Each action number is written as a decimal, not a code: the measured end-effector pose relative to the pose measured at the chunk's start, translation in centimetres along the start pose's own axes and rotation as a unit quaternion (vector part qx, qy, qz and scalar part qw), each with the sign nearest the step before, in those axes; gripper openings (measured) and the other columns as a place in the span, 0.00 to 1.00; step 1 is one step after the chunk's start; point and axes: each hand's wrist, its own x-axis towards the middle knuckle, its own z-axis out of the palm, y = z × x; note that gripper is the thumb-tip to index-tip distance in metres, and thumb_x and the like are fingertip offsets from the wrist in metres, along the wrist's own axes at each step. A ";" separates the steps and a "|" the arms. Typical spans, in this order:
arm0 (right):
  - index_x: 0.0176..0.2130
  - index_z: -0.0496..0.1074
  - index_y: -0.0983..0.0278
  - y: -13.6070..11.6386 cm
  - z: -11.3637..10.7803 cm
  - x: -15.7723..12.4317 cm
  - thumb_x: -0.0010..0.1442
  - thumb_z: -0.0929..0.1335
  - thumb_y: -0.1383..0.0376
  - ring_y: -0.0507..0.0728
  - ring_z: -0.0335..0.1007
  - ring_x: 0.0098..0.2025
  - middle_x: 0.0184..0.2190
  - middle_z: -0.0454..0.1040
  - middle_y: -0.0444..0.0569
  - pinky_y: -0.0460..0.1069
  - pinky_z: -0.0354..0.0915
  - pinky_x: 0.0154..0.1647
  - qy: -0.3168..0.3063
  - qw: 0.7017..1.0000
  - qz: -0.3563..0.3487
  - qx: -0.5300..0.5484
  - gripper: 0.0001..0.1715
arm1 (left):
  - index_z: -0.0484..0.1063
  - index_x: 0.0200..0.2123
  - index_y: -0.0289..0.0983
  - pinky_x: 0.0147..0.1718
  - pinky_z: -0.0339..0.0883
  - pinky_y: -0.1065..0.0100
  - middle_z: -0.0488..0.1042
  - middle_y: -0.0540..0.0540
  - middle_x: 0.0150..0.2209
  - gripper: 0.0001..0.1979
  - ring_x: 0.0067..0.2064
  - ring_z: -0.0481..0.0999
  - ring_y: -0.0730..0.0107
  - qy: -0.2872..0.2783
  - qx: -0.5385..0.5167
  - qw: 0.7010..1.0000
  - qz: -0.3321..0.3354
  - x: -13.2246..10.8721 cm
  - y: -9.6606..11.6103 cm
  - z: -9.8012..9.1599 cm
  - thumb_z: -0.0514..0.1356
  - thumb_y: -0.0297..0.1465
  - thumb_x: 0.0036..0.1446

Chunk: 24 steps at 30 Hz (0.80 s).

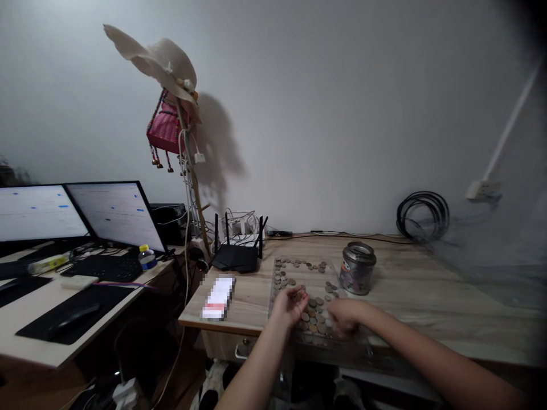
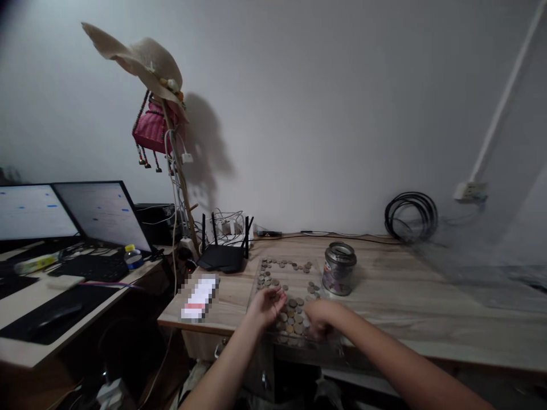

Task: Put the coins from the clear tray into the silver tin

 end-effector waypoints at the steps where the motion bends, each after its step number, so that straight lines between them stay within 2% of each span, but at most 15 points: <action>1: 0.14 0.69 0.67 -0.3 -0.4 0.2 0.31 0.68 0.73 0.49 0.59 0.15 0.10 0.64 0.41 0.43 0.57 0.18 0.015 1.000 -0.012 0.007 0.03 | 0.65 0.28 0.30 0.31 0.65 0.72 0.67 0.46 0.22 0.06 0.27 0.70 0.75 0.003 -0.039 0.999 -0.021 0.1 -0.5 0.1 0.50 0.24 0.48; 3: 0.20 0.71 0.67 -1.1 -1.2 0.7 0.37 0.67 0.71 0.48 0.60 0.16 0.13 0.66 0.42 0.42 0.56 0.18 0.059 0.997 -0.038 0.036 0.03 | 0.65 0.30 0.29 0.29 0.66 0.70 0.69 0.42 0.24 0.08 0.28 0.71 0.71 0.004 -0.104 0.993 -0.061 0.2 -1.4 0.3 0.49 0.26 0.50; 7: 0.38 0.70 0.66 -2.5 -2.2 1.5 0.49 0.63 0.64 0.50 0.66 0.25 0.28 0.73 0.47 0.43 0.60 0.24 0.181 0.975 -0.088 0.096 0.16 | 0.65 0.31 0.30 0.29 0.67 0.66 0.70 0.41 0.27 0.09 0.29 0.72 0.69 -0.010 -0.169 0.983 -0.072 0.1 -2.1 0.8 0.47 0.27 0.52; 9: 0.40 0.69 0.66 -2.4 -2.0 1.6 0.52 0.60 0.62 0.51 0.66 0.29 0.33 0.72 0.50 0.45 0.61 0.29 0.244 0.959 -0.095 0.110 0.17 | 0.65 0.30 0.30 0.29 0.67 0.69 0.69 0.43 0.26 0.09 0.28 0.71 0.72 0.013 -0.214 0.975 -0.052 -0.1 -1.8 0.8 0.46 0.25 0.53; 11: 0.35 0.70 0.67 -1.8 -1.2 1.3 0.51 0.60 0.62 0.53 0.66 0.30 0.31 0.72 0.51 0.47 0.60 0.31 0.271 0.952 -0.091 0.112 0.15 | 0.64 0.29 0.31 0.27 0.67 0.72 0.67 0.45 0.23 0.08 0.25 0.69 0.76 0.060 -0.242 0.968 -0.023 -0.1 -1.4 0.6 0.46 0.24 0.53; 13: 0.33 0.71 0.67 -1.1 0.2 0.7 0.44 0.65 0.60 0.54 0.65 0.31 0.30 0.71 0.51 0.48 0.60 0.32 0.245 0.959 -0.104 0.094 0.16 | 0.63 0.28 0.32 0.22 0.64 0.76 0.63 0.50 0.19 0.07 0.20 0.65 0.80 0.103 -0.240 0.965 0.001 -0.1 -1.0 0.3 0.47 0.24 0.53; 14: 0.34 0.71 0.66 -0.7 1.0 0.4 0.40 0.68 0.60 0.55 0.65 0.32 0.31 0.71 0.51 0.48 0.60 0.33 0.224 0.964 -0.122 0.076 0.19 | 0.63 0.27 0.33 0.18 0.60 0.78 0.59 0.53 0.17 0.06 0.17 0.61 0.82 0.111 -0.231 0.967 0.008 -0.1 -1.0 0.2 0.48 0.24 0.53; 16: 0.38 0.70 0.65 -0.4 2.4 -0.1 0.33 0.71 0.61 0.55 0.63 0.33 0.34 0.70 0.50 0.47 0.60 0.33 0.174 0.973 -0.151 0.031 0.27 | 0.62 0.27 0.34 0.12 0.48 0.81 0.51 0.57 0.14 0.04 0.13 0.52 0.84 0.109 -0.209 0.972 0.019 0.0 -1.1 0.1 0.49 0.24 0.52; 18: 0.36 0.71 0.65 -0.4 3.3 -0.2 0.34 0.70 0.63 0.53 0.62 0.32 0.32 0.70 0.48 0.46 0.59 0.31 0.124 0.981 -0.151 -0.008 0.24 | 0.62 0.27 0.34 0.10 0.39 0.81 0.47 0.59 0.14 0.03 0.12 0.45 0.84 0.094 -0.195 0.976 0.024 0.1 -1.3 0.0 0.50 0.23 0.51; 21: 0.27 0.71 0.65 -0.6 3.5 0.0 0.36 0.68 0.67 0.50 0.61 0.26 0.24 0.68 0.44 0.43 0.56 0.26 0.063 0.989 -0.132 -0.029 0.11 | 0.62 0.28 0.35 0.10 0.38 0.80 0.51 0.58 0.15 0.03 0.12 0.45 0.85 0.089 -0.193 0.977 0.038 0.2 -1.5 0.1 0.51 0.23 0.50; 24: 0.25 0.72 0.65 -0.5 3.2 0.4 0.36 0.66 0.71 0.48 0.58 0.22 0.18 0.66 0.41 0.42 0.53 0.23 0.031 0.991 -0.129 -0.024 0.09 | 0.63 0.29 0.34 0.11 0.44 0.80 0.56 0.55 0.17 0.04 0.13 0.52 0.84 0.099 -0.205 0.972 0.056 0.3 -1.4 -0.1 0.50 0.22 0.50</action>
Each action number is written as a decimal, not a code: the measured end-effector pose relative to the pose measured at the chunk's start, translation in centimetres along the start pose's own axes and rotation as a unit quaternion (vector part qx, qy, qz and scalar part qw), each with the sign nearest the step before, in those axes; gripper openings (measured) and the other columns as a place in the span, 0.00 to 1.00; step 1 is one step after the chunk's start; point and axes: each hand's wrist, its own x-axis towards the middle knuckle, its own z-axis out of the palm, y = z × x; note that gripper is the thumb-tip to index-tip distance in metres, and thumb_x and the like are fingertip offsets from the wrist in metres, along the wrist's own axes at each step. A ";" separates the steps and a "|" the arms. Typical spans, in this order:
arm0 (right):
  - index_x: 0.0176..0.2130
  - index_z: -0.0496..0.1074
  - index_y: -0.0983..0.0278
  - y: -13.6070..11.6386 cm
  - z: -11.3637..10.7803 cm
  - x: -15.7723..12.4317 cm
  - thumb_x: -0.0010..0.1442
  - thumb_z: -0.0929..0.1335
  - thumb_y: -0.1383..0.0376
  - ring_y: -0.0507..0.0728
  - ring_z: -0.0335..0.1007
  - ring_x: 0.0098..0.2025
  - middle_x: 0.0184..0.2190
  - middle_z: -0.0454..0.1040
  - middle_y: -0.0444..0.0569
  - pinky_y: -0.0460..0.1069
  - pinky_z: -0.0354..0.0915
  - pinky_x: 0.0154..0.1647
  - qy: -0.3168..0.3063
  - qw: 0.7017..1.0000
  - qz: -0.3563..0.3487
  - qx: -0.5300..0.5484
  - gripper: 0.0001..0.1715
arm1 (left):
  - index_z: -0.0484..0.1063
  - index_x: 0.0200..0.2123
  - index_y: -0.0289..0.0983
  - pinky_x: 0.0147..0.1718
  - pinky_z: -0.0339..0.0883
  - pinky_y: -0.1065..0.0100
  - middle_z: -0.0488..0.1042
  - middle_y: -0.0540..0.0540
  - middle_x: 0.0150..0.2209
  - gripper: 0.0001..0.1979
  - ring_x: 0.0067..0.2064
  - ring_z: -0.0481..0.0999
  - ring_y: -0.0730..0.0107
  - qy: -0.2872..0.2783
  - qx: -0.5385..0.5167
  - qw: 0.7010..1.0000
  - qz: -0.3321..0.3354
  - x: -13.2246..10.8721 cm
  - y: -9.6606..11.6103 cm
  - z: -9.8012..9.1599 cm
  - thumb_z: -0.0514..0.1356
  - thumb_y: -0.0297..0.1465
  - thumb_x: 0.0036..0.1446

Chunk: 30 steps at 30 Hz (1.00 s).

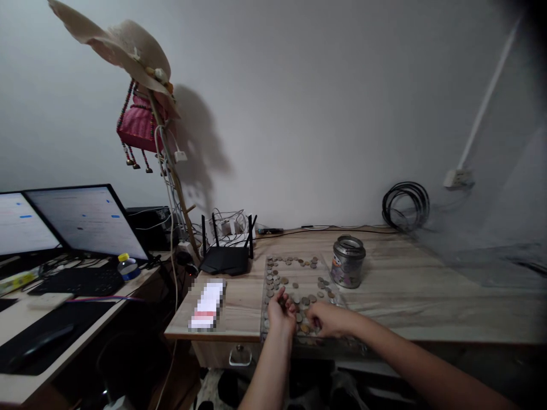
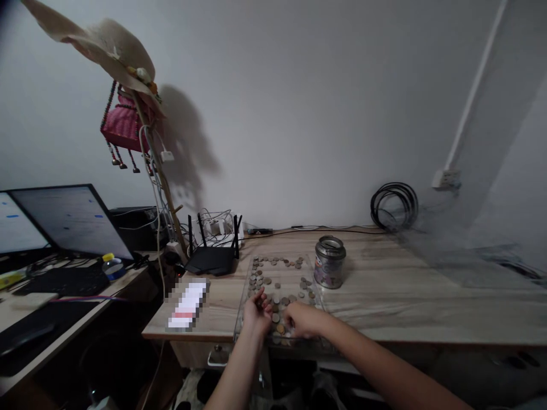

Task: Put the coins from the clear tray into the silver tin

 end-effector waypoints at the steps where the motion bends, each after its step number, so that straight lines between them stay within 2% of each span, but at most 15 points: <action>1: 0.25 0.72 0.65 0.1 -0.1 0.1 0.36 0.65 0.72 0.47 0.57 0.21 0.17 0.65 0.40 0.42 0.51 0.21 -0.013 1.000 0.000 0.008 0.10 | 0.63 0.29 0.34 0.12 0.49 0.80 0.58 0.54 0.17 0.05 0.14 0.56 0.83 0.007 -0.007 1.000 0.002 0.0 0.1 0.0 0.50 0.22 0.50; 3: 0.24 0.72 0.65 0.2 -0.3 0.2 0.34 0.65 0.74 0.47 0.55 0.19 0.15 0.63 0.38 0.42 0.50 0.19 -0.032 0.999 0.003 0.043 0.11 | 0.64 0.29 0.33 0.18 0.60 0.78 0.62 0.50 0.20 0.06 0.19 0.64 0.80 0.018 -0.019 1.000 -0.004 0.1 0.2 -0.1 0.49 0.23 0.50; 5: 0.21 0.71 0.66 0.4 -0.7 0.4 0.31 0.67 0.74 0.46 0.54 0.18 0.14 0.63 0.38 0.42 0.49 0.18 -0.012 0.994 0.012 0.104 0.09 | 0.65 0.29 0.32 0.25 0.66 0.72 0.67 0.45 0.24 0.06 0.24 0.70 0.75 0.016 -0.021 0.999 -0.022 0.0 0.1 -0.2 0.48 0.25 0.51; 7: 0.20 0.70 0.66 0.6 -1.7 0.9 0.31 0.68 0.72 0.46 0.54 0.17 0.13 0.63 0.38 0.42 0.50 0.17 0.041 0.986 0.025 0.160 0.08 | 0.65 0.30 0.31 0.28 0.68 0.68 0.68 0.42 0.27 0.08 0.29 0.72 0.70 0.004 -0.015 0.998 -0.055 -0.2 -0.1 -0.1 0.48 0.27 0.51; 10: 0.25 0.70 0.67 0.8 -4.0 2.1 0.39 0.67 0.65 0.47 0.58 0.18 0.16 0.66 0.41 0.42 0.54 0.18 0.105 0.973 0.022 0.205 0.09 | 0.65 0.29 0.30 0.28 0.69 0.65 0.69 0.40 0.27 0.08 0.29 0.72 0.67 -0.014 -0.003 0.993 -0.114 -0.7 -0.6 0.7 0.48 0.27 0.51; 12: 0.28 0.70 0.68 0.6 -5.7 3.0 0.42 0.66 0.62 0.48 0.61 0.19 0.18 0.68 0.43 0.43 0.57 0.19 0.127 0.965 0.008 0.228 0.13 | 0.64 0.27 0.30 0.30 0.69 0.63 0.68 0.41 0.25 0.09 0.29 0.72 0.66 -0.031 0.004 0.990 -0.136 -0.9 -0.8 1.8 0.47 0.27 0.52; 15: 0.27 0.72 0.69 0.2 -7.7 4.3 0.41 0.67 0.61 0.49 0.63 0.21 0.19 0.70 0.45 0.43 0.59 0.21 0.131 0.960 -0.023 0.247 0.14 | 0.64 0.25 0.31 0.31 0.70 0.63 0.69 0.42 0.23 0.09 0.28 0.72 0.67 -0.071 0.019 0.990 -0.120 -0.5 -0.5 3.8 0.47 0.26 0.52; 20: 0.26 0.74 0.69 0.7 -10.1 6.1 0.45 0.65 0.60 0.50 0.64 0.21 0.19 0.72 0.47 0.44 0.60 0.22 0.142 0.956 -0.059 0.250 0.15 | 0.64 0.24 0.31 0.30 0.70 0.65 0.67 0.46 0.19 0.07 0.23 0.70 0.72 -0.079 0.052 0.992 -0.083 2.7 0.8 6.3 0.48 0.23 0.50; 24: 0.24 0.74 0.70 2.4 -11.6 7.6 0.46 0.64 0.60 0.49 0.61 0.18 0.18 0.72 0.47 0.43 0.57 0.17 0.199 0.948 -0.050 0.244 0.16 | 0.65 0.28 0.29 0.27 0.70 0.68 0.70 0.41 0.23 0.07 0.28 0.73 0.68 -0.086 0.108 0.984 -0.113 6.1 2.0 7.7 0.49 0.19 0.45; 26: 0.25 0.74 0.70 3.4 -11.7 8.3 0.47 0.63 0.60 0.48 0.60 0.17 0.18 0.72 0.47 0.43 0.56 0.16 0.233 0.941 -0.037 0.244 0.16 | 0.64 0.30 0.27 0.26 0.70 0.70 0.70 0.40 0.24 0.09 0.30 0.74 0.67 -0.096 0.135 0.978 -0.127 7.7 2.6 8.5 0.49 0.18 0.43; 30: 0.32 0.73 0.70 5.1 -11.2 9.9 0.45 0.63 0.62 0.50 0.64 0.19 0.20 0.73 0.48 0.44 0.60 0.19 0.279 0.917 -0.006 0.287 0.17 | 0.64 0.32 0.25 0.28 0.71 0.69 0.71 0.38 0.26 0.13 0.31 0.74 0.66 -0.158 0.149 0.964 -0.153 10.3 3.6 9.5 0.49 0.17 0.39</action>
